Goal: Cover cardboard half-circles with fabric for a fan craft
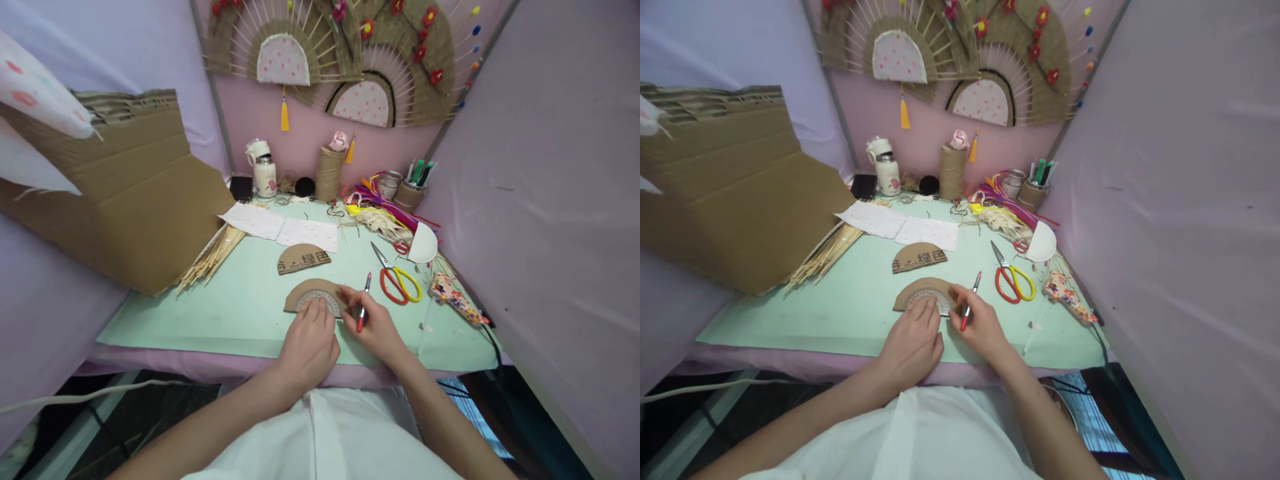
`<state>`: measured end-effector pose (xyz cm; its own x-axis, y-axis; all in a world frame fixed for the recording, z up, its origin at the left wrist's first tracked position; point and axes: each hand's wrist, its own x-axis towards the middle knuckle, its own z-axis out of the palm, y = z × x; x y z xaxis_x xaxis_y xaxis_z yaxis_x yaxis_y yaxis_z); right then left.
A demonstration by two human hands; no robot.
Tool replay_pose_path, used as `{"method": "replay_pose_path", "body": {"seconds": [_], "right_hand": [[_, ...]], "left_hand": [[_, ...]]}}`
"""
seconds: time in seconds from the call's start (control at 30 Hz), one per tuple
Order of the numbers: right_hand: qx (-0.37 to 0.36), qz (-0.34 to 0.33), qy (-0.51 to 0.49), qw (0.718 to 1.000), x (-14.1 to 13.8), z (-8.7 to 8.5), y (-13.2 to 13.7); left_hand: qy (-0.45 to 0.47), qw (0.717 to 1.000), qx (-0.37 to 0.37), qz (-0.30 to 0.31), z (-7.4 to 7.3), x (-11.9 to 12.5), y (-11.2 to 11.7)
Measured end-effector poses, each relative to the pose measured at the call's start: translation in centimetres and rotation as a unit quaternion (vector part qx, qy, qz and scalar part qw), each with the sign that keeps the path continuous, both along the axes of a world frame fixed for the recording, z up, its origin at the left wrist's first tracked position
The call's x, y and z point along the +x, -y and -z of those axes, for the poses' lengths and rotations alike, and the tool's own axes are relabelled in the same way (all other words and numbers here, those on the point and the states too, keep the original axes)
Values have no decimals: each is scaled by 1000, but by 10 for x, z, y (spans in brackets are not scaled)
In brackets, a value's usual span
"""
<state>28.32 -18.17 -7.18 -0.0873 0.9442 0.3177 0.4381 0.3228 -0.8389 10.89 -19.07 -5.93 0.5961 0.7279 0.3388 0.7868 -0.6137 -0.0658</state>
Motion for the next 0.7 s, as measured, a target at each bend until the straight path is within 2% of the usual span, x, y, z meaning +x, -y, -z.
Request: {"method": "replay_pose_path", "body": {"seconds": [0.1, 0.2, 0.7], "right_hand": [[0, 84, -170, 982, 4, 1, -1], [-9, 104, -289, 952, 7, 3, -2], [28, 110, -336, 935, 9, 3, -1]], "left_hand": [[26, 999, 16, 14, 5, -1, -2], [47, 998, 38, 29, 10, -2, -4], [93, 995, 30, 26, 24, -5, -3]]}}
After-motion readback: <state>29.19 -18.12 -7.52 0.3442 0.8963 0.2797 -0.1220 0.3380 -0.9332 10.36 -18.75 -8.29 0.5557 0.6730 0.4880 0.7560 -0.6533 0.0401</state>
